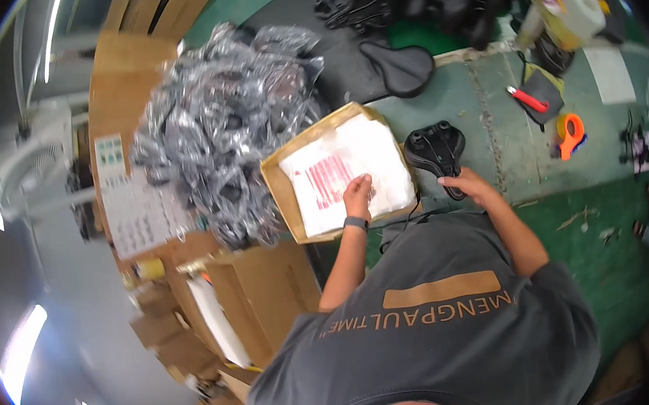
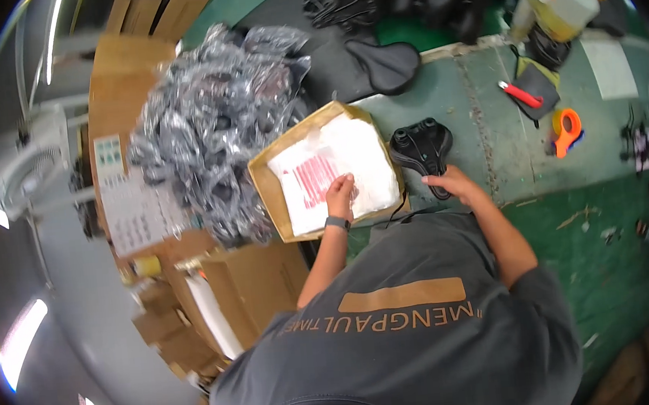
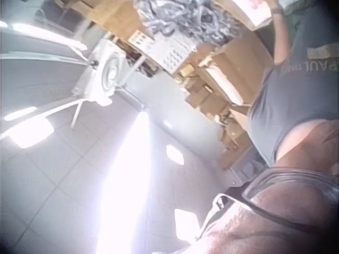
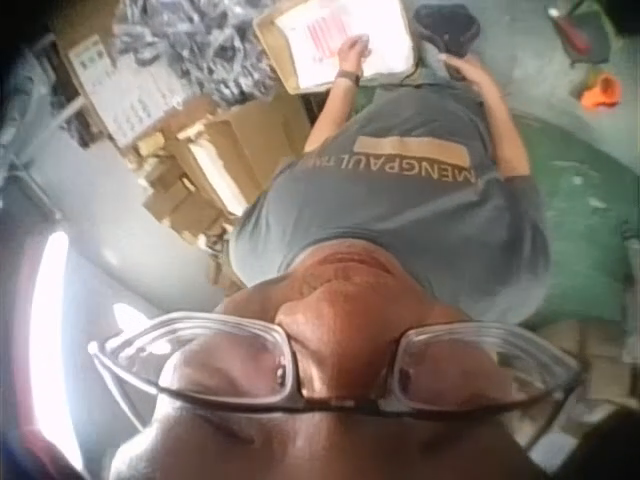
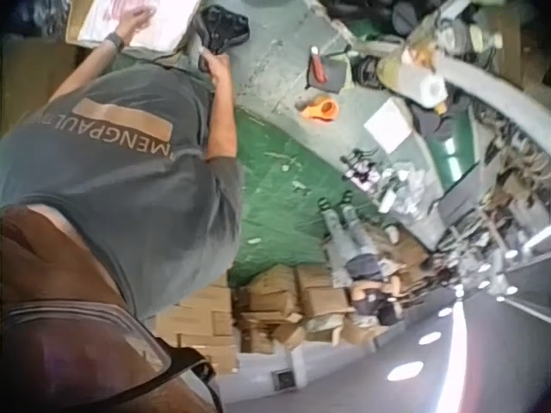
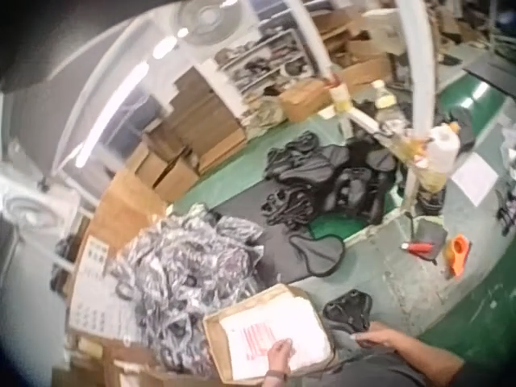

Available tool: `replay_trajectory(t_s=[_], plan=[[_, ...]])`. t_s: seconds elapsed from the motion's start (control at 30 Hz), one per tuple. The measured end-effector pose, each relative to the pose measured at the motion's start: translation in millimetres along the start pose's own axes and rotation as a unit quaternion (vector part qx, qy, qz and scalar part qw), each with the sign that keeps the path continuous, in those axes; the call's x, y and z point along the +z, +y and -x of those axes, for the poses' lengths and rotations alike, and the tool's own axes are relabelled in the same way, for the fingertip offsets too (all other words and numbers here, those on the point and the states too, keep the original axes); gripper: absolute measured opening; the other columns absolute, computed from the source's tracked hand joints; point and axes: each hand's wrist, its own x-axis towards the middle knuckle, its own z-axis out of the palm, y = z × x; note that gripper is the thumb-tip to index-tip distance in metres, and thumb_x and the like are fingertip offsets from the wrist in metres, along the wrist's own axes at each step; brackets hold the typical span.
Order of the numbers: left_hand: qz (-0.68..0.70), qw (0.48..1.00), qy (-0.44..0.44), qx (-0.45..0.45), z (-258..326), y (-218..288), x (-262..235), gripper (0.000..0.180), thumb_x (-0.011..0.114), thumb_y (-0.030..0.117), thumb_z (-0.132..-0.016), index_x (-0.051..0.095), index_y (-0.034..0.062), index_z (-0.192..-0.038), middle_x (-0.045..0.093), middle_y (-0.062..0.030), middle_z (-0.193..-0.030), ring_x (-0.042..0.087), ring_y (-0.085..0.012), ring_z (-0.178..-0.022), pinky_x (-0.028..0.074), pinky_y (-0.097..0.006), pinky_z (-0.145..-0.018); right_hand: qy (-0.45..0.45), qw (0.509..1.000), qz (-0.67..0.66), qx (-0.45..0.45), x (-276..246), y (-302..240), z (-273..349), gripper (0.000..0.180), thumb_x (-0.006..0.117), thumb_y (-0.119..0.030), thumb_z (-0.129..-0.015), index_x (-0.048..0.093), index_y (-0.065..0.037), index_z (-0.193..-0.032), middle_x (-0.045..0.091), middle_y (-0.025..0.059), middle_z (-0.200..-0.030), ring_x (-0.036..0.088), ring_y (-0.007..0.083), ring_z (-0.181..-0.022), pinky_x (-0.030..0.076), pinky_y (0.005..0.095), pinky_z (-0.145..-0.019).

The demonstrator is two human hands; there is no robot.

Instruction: Packing individual bicycle seats into plastic bags along with instruction sheets and then placing them into a large shipping box.

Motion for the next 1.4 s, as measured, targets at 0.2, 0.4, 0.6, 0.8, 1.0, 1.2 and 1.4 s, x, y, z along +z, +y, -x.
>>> replay_trajectory(t_s=[0.2, 0.4, 0.6, 0.8, 1.0, 1.2, 1.4], plan=[[-0.060, 0.992, -0.045, 0.101, 7.0, 21.8, -9.7, 0.026, 0.074, 0.024, -0.102, 0.076, -0.0016, -0.108, 0.070, -0.0004, -0.087, 0.060, -0.0080, -0.075, 0.050, -0.026, -0.069, -0.006, 0.986, -0.097, -0.136, 92.8, -61.5, 99.0, 0.072, 0.083, -0.010, -0.088, 0.042, -0.001, -0.146, 0.067, 0.0150, -0.123, 0.073, 0.0274, -0.103, 0.060, 0.0403, -0.091], [-0.062, 0.973, -0.185, 0.120, 25.6, 45.4, -52.5, 0.023, 0.070, 0.019, -0.104, 0.076, -0.0025, -0.105, 0.073, -0.0021, -0.088, 0.066, -0.0091, -0.080, 0.055, -0.027, -0.077, -0.181, 0.962, -0.184, -0.090, 198.9, -121.1, 55.3, 0.060, 0.072, -0.004, -0.096, 0.040, -0.002, -0.146, 0.068, 0.0187, -0.123, 0.075, 0.0330, -0.106, 0.064, 0.0425, -0.090], [0.148, 0.966, -0.212, -0.016, 51.0, 79.2, -157.4, 0.023, 0.062, 0.021, -0.108, 0.073, 0.0020, -0.112, 0.075, -0.0049, -0.101, 0.071, -0.0151, -0.092, 0.057, -0.030, -0.084, -0.141, 0.959, -0.247, 0.004, 273.3, -114.7, 22.6, 0.038, 0.072, -0.009, -0.098, 0.054, 0.004, -0.128, 0.069, 0.0197, -0.100, 0.072, 0.0310, -0.085, 0.064, 0.0378, -0.073], [0.594, 0.781, -0.173, 0.081, 28.8, 103.4, -330.0, 0.023, 0.063, 0.021, -0.106, 0.066, 0.0062, -0.123, 0.073, -0.0047, -0.108, 0.070, -0.0176, -0.098, 0.057, -0.034, -0.087, -0.197, 0.942, -0.235, -0.135, 302.9, -126.9, 70.0, 0.043, 0.076, -0.016, -0.096, 0.059, 0.002, -0.130, 0.069, 0.0170, -0.104, 0.065, 0.0280, -0.093, 0.053, 0.0410, -0.078], [0.328, 0.931, -0.050, 0.150, 64.2, 148.9, -320.0, 0.013, 0.071, 0.011, -0.100, 0.071, 0.0047, -0.112, 0.072, -0.0012, -0.099, 0.068, -0.0101, -0.089, 0.055, -0.027, -0.076, -0.059, 0.956, 0.136, -0.254, 381.8, -178.7, 94.3, 0.057, 0.078, -0.001, -0.088, 0.054, 0.000, -0.140, 0.070, 0.0140, -0.116, 0.071, 0.0284, -0.093, 0.059, 0.0400, -0.077], [0.153, 0.953, -0.116, 0.236, 82.2, 115.8, -263.5, 0.012, 0.075, 0.006, -0.095, 0.071, -0.0002, -0.104, 0.070, 0.0005, -0.089, 0.062, -0.0071, -0.078, 0.050, -0.024, -0.069, -0.082, 0.971, 0.024, -0.221, 407.8, -158.9, 120.6, 0.064, 0.078, -0.006, -0.088, 0.050, 0.004, -0.145, 0.071, 0.0204, -0.118, 0.074, 0.0351, -0.102, 0.062, 0.0425, -0.085], [-0.024, 0.898, -0.223, 0.380, 79.8, 112.5, -279.5, 0.027, 0.077, 0.018, -0.095, 0.075, -0.0003, -0.115, 0.077, -0.0121, -0.099, 0.074, -0.0172, -0.092, 0.058, -0.033, -0.082, -0.159, 0.984, -0.051, -0.061, 442.0, -137.5, 83.2, 0.056, 0.076, -0.014, -0.093, 0.052, 0.003, -0.140, 0.068, 0.0207, -0.121, 0.067, 0.0290, -0.096, 0.057, 0.0389, -0.080]])
